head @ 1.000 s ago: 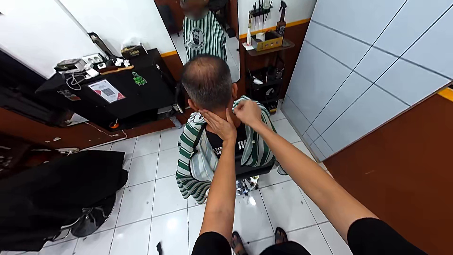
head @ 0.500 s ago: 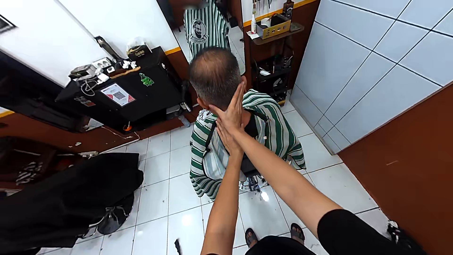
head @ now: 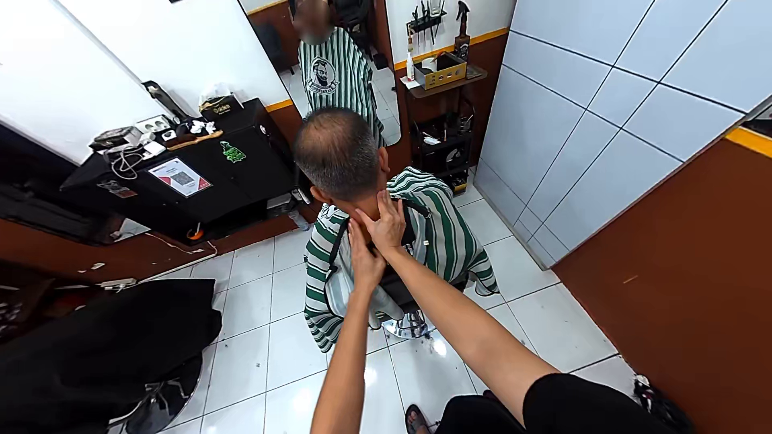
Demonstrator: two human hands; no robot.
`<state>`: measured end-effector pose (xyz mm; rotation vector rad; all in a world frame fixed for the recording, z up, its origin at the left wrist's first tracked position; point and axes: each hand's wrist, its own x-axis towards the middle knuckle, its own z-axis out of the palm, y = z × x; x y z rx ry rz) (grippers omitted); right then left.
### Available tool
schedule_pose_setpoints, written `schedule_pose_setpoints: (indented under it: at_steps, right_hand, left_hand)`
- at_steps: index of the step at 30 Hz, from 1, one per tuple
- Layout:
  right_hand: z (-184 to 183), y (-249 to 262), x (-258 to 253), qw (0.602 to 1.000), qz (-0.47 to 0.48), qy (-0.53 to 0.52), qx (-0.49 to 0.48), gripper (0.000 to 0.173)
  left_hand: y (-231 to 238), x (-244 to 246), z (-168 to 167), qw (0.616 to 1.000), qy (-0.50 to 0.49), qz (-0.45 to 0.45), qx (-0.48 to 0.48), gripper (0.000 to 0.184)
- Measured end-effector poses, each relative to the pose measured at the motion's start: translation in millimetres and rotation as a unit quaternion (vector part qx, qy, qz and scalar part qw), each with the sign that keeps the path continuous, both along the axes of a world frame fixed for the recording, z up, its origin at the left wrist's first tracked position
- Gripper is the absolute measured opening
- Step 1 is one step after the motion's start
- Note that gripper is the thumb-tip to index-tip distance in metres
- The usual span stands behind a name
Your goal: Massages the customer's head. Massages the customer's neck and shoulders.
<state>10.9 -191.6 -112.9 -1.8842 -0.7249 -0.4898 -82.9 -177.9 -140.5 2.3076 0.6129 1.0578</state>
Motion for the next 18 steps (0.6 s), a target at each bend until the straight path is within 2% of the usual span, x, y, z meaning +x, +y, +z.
schedule_pose_setpoints:
  at_steps: [3,6,8,10,13,16,18]
  right_hand:
    - [-6,-14,7,0.997,0.023,-0.017,-0.068,0.068]
    - [-6,-30,14,0.987,0.060,-0.024,-0.144,0.057]
    - [-9,-40,18,0.973,0.080,-0.038,-0.215,0.052]
    - [-8,-53,24,0.949,0.108,-0.045,-0.294,0.055]
    - [-13,-69,40,0.951,0.125,-0.114,-0.258,0.048]
    - [-4,-81,53,0.934,0.172,-0.131,-0.286,0.047]
    - [0,-85,58,0.915,0.211,-0.132,-0.319,0.049]
  left_hand:
    - [3,14,40,0.990,-0.117,0.078,-0.028,0.082]
    - [10,66,89,0.947,-0.261,0.186,-0.009,0.115]
    - [14,100,104,0.922,-0.258,0.281,0.057,0.131]
    - [17,120,93,0.907,-0.205,0.356,0.089,0.139]
    - [21,136,72,0.904,-0.224,0.352,0.090,0.143]
    - [8,137,61,0.917,-0.222,0.325,0.068,0.132]
    - [1,135,51,0.925,-0.179,0.331,0.049,0.120]
